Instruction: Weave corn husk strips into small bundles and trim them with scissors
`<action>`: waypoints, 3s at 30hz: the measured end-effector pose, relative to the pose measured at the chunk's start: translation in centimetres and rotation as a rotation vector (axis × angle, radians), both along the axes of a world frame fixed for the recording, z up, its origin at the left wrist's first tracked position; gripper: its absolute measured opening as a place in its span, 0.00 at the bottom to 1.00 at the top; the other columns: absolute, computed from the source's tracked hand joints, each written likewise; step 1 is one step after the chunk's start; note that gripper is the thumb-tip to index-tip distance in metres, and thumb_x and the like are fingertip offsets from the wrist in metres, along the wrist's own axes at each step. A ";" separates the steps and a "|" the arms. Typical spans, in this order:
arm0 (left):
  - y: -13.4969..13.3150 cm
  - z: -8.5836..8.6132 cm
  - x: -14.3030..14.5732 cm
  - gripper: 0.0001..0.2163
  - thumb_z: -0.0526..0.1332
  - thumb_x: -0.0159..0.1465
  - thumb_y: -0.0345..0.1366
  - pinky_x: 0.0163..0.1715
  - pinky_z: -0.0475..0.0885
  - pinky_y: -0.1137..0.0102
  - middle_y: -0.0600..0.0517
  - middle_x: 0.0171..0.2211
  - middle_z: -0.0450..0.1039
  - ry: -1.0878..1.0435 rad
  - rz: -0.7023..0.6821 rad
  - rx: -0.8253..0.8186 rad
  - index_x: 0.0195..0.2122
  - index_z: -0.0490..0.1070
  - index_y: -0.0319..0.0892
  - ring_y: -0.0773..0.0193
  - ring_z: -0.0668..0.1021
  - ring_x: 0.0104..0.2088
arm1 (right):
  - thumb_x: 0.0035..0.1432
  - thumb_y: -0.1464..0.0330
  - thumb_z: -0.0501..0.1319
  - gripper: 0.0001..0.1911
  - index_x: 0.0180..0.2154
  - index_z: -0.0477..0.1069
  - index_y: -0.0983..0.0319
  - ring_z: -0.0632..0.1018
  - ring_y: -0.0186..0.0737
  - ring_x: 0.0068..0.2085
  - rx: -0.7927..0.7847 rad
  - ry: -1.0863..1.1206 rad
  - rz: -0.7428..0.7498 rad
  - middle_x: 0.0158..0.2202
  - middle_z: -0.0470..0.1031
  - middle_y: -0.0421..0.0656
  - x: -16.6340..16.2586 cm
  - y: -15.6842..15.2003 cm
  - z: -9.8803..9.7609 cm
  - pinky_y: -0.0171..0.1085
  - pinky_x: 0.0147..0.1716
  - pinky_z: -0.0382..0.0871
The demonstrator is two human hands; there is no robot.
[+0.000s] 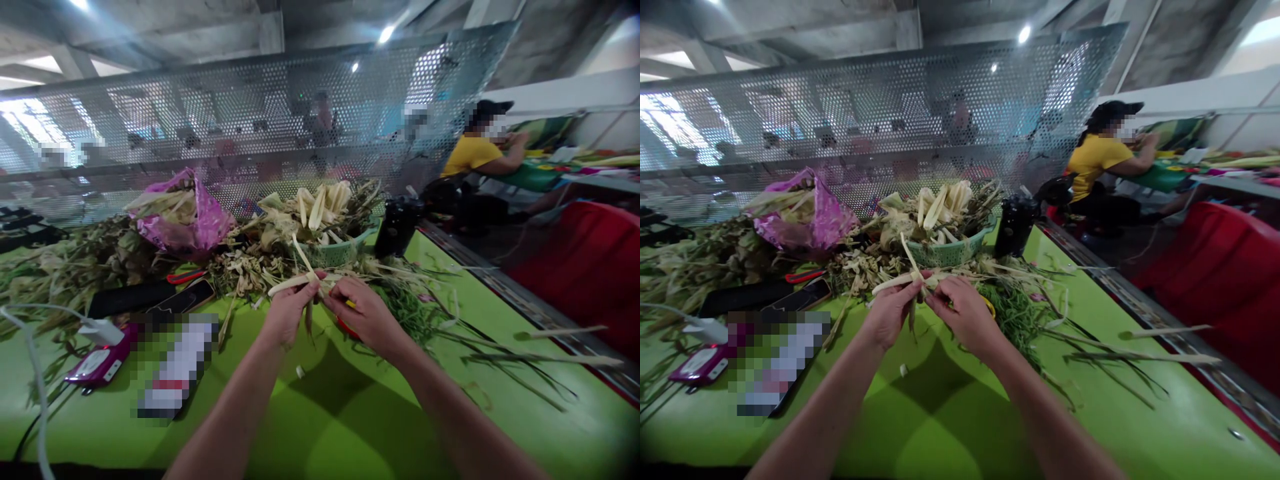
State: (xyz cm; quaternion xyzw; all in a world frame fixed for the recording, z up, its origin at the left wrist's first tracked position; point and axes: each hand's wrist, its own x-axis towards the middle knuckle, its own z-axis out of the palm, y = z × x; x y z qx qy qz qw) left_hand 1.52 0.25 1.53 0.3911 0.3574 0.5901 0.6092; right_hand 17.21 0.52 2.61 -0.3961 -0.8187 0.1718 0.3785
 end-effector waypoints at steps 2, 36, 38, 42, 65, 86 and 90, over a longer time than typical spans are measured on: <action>0.0 0.2 -0.1 0.12 0.68 0.52 0.38 0.31 0.65 0.76 0.51 0.32 0.75 0.013 0.050 0.012 0.37 0.79 0.40 0.71 0.70 0.28 | 0.61 0.62 0.57 0.14 0.24 0.61 0.60 0.67 0.38 0.32 -0.018 -0.013 0.038 0.26 0.65 0.40 0.0 -0.1 0.3 0.37 0.33 0.58; -0.6 0.8 0.5 0.09 0.67 0.50 0.35 0.19 0.63 0.79 0.56 0.23 0.69 -0.125 -0.061 -0.214 0.28 0.69 0.38 0.75 0.68 0.19 | 0.55 0.63 0.61 0.08 0.28 0.70 0.60 0.71 0.36 0.29 -0.281 0.352 -0.059 0.26 0.72 0.39 0.2 0.1 -0.1 0.35 0.32 0.64; -0.6 0.9 0.4 0.09 0.66 0.50 0.35 0.18 0.62 0.79 0.57 0.22 0.68 -0.134 -0.057 -0.214 0.28 0.69 0.38 0.76 0.66 0.18 | 0.55 0.64 0.61 0.07 0.28 0.70 0.60 0.71 0.36 0.29 -0.255 0.337 -0.077 0.26 0.72 0.39 0.2 0.0 0.0 0.35 0.32 0.63; -0.8 1.1 0.4 0.08 0.66 0.50 0.34 0.18 0.60 0.80 0.58 0.21 0.66 -0.123 -0.037 -0.231 0.28 0.68 0.39 0.77 0.64 0.17 | 0.56 0.64 0.60 0.08 0.28 0.70 0.61 0.70 0.36 0.29 -0.241 0.317 -0.078 0.26 0.72 0.39 0.2 -0.1 0.0 0.35 0.31 0.63; -1.2 0.1 1.1 0.15 0.64 0.56 0.46 0.24 0.55 0.74 0.56 0.20 0.61 0.313 -0.295 0.047 0.24 0.70 0.38 0.71 0.61 0.23 | 0.47 0.59 0.67 0.13 0.28 0.72 0.61 0.73 0.37 0.28 -0.556 0.835 -0.051 0.28 0.74 0.41 0.8 0.1 0.0 0.38 0.30 0.69; -0.1 -0.7 1.5 0.13 0.69 0.50 0.38 0.39 0.68 0.74 0.51 0.32 0.77 -0.072 0.064 -0.027 0.35 0.78 0.39 0.68 0.75 0.34 | 0.56 0.58 0.59 0.15 0.24 0.66 0.61 0.65 0.34 0.26 -0.284 0.308 -0.072 0.22 0.64 0.37 -0.3 -0.1 -0.6 0.33 0.26 0.58; -0.3 -0.4 1.4 0.12 0.71 0.47 0.37 0.27 0.64 0.77 0.52 0.27 0.77 -0.104 0.112 -0.081 0.32 0.79 0.38 0.75 0.70 0.23 | 0.57 0.62 0.59 0.14 0.22 0.64 0.61 0.71 0.38 0.32 -0.134 0.277 -0.019 0.30 0.71 0.42 -0.4 0.1 -0.5 0.35 0.33 0.63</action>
